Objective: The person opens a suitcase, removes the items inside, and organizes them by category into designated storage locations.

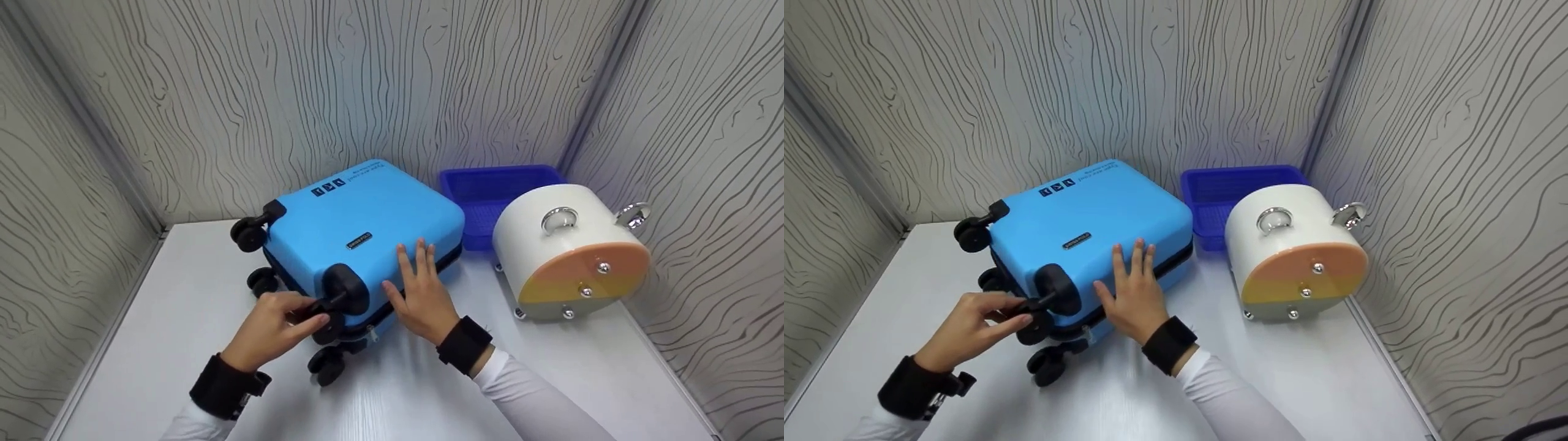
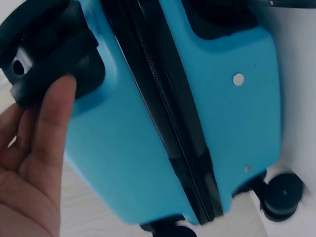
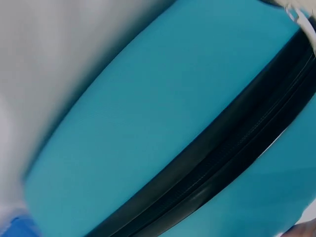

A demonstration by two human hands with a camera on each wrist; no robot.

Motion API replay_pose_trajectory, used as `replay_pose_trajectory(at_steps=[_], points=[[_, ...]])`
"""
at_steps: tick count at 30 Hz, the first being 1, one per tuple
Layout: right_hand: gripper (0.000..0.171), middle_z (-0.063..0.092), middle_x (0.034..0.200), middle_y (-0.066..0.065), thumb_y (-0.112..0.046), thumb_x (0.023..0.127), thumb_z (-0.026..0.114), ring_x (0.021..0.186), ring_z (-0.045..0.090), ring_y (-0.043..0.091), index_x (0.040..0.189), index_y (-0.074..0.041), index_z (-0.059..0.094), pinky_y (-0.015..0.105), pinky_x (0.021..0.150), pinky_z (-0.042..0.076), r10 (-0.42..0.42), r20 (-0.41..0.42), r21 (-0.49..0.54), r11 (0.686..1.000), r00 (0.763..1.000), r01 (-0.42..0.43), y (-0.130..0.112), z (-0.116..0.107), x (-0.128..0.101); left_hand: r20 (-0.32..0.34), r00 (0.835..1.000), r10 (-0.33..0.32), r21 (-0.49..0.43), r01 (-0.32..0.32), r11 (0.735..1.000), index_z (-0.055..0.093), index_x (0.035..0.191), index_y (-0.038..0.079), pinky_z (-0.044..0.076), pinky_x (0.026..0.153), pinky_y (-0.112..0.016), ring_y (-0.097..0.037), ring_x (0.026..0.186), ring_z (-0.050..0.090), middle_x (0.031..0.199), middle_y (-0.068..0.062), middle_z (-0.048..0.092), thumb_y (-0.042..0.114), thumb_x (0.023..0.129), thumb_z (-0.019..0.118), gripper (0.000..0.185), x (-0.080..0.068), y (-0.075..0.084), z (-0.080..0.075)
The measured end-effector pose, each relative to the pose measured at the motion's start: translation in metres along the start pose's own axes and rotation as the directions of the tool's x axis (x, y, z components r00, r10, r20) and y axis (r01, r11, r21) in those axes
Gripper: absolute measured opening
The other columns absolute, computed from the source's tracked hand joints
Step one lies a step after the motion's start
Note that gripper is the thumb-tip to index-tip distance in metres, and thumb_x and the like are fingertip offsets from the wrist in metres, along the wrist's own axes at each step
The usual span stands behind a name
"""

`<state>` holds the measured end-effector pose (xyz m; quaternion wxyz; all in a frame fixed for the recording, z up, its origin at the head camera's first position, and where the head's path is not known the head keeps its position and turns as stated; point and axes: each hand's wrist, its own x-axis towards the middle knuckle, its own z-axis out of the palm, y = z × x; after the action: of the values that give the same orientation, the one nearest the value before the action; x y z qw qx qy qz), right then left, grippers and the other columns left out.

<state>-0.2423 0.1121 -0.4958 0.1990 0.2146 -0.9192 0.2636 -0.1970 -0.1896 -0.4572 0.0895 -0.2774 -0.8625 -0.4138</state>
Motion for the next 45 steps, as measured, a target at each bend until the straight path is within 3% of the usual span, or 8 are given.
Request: replay_pose_trajectory(at_steps=[9, 13, 18, 23, 26, 31, 38, 45], points=[[0.065, 0.013, 0.178, 0.031, -0.032, 0.116, 0.049, 0.166, 0.012, 0.051, 0.172, -0.007, 0.028, 0.067, 0.129, 0.031, 0.013, 0.116, 0.117, 0.993, 0.993, -0.027, 0.046, -0.018, 0.022, -0.171, 0.984, -0.041, -0.038, 0.035, 0.999, 0.082, 0.114, -0.001, 0.062, 0.068, -0.024, -0.009, 0.078, 0.072, 0.087, -0.002, 0.074, 0.025, 0.098, 0.083, 0.031, 0.002, 0.028, 0.055], [0.061, 0.02, 0.177, 0.03, -0.033, 0.116, 0.048, 0.165, 0.021, 0.05, 0.17, -0.008, 0.035, 0.066, 0.129, 0.031, 0.046, 0.084, 0.103, 0.993, 0.995, -0.055, 0.047, -0.023, 0.024, -0.168, 0.984, -0.053, -0.004, 0.053, 0.999, 0.081, 0.117, -0.002, 0.065, 0.075, -0.028, -0.016, 0.088, 0.076, 0.097, -0.006, 0.077, 0.026, 0.102, 0.079, 0.032, 0.006, 0.029, 0.06], [0.06, 0.03, 0.172, 0.035, -0.034, 0.115, 0.051, 0.156, 0.039, 0.053, 0.166, -0.002, 0.042, 0.067, 0.119, 0.044, 0.096, -0.013, 0.127, 0.988, 0.995, -0.093, 0.026, -0.019, 0.015, -0.314, 0.949, 0.004, 0.163, 0.05, 0.985, 0.083, 0.106, 0.001, 0.064, 0.08, -0.043, -0.025, 0.091, 0.076, 0.097, -0.011, 0.081, 0.016, 0.101, 0.076, 0.016, 0.028, 0.006, 0.029], [0.067, 0.038, 0.168, 0.034, -0.043, 0.109, 0.06, 0.152, 0.045, 0.053, 0.16, -0.002, 0.05, 0.067, 0.112, 0.05, 0.095, -0.049, 0.119, 0.989, 0.994, -0.088, -0.007, -0.017, 0.003, -0.461, 0.876, -0.141, 0.206, 0.26, 0.943, 0.072, 0.128, -0.009, 0.054, 0.101, -0.062, -0.049, 0.12, 0.064, 0.127, -0.03, 0.071, 0.008, 0.101, 0.067, 0.032, 0.054, -0.036, -0.031], [0.082, 0.027, 0.174, 0.033, -0.056, 0.103, 0.067, 0.153, 0.042, 0.056, 0.166, -0.007, 0.043, 0.07, 0.113, 0.048, 0.16, 0.054, 0.155, 0.974, 0.986, -0.166, -0.027, -0.02, 0.0, -0.398, 0.882, -0.253, 0.237, 0.365, 0.9, 0.059, 0.145, -0.012, 0.043, 0.115, -0.069, -0.058, 0.138, 0.049, 0.147, -0.039, 0.055, 0.01, 0.103, 0.06, 0.048, 0.059, -0.057, -0.062], [0.101, 0.0, 0.18, 0.029, -0.063, 0.095, 0.076, 0.156, 0.031, 0.061, 0.173, -0.017, 0.031, 0.076, 0.115, 0.043, 0.309, 0.219, 0.264, 0.894, 0.925, -0.361, -0.052, -0.021, 0.007, -0.271, 0.901, -0.339, 0.257, 0.407, 0.877, 0.055, 0.149, -0.014, 0.039, 0.119, -0.07, -0.059, 0.145, 0.047, 0.154, -0.039, 0.052, 0.011, 0.107, 0.054, 0.048, 0.056, -0.077, -0.085], [0.096, -0.008, 0.18, 0.028, -0.052, 0.097, 0.077, 0.158, 0.012, 0.069, 0.172, -0.016, 0.031, 0.081, 0.116, 0.037, 0.349, 0.212, 0.331, 0.854, 0.913, -0.403, -0.064, -0.013, 0.016, -0.304, 0.898, -0.318, 0.244, 0.396, 0.885, 0.069, 0.136, -0.012, 0.052, 0.105, -0.067, -0.054, 0.123, 0.067, 0.133, -0.036, 0.07, 0.006, 0.107, 0.05, 0.038, 0.054, -0.084, -0.082], [0.089, -0.003, 0.181, 0.028, -0.038, 0.095, 0.079, 0.161, 0.018, 0.062, 0.169, -0.013, 0.037, 0.077, 0.117, 0.039, 0.344, 0.188, 0.394, 0.831, 0.92, -0.392, -0.05, -0.016, 0.021, -0.334, 0.906, -0.261, 0.284, 0.361, 0.888, 0.071, 0.13, -0.013, 0.054, 0.1, -0.068, -0.055, 0.115, 0.07, 0.123, -0.036, 0.073, 0.005, 0.105, 0.053, 0.036, 0.053, -0.078, -0.075]])
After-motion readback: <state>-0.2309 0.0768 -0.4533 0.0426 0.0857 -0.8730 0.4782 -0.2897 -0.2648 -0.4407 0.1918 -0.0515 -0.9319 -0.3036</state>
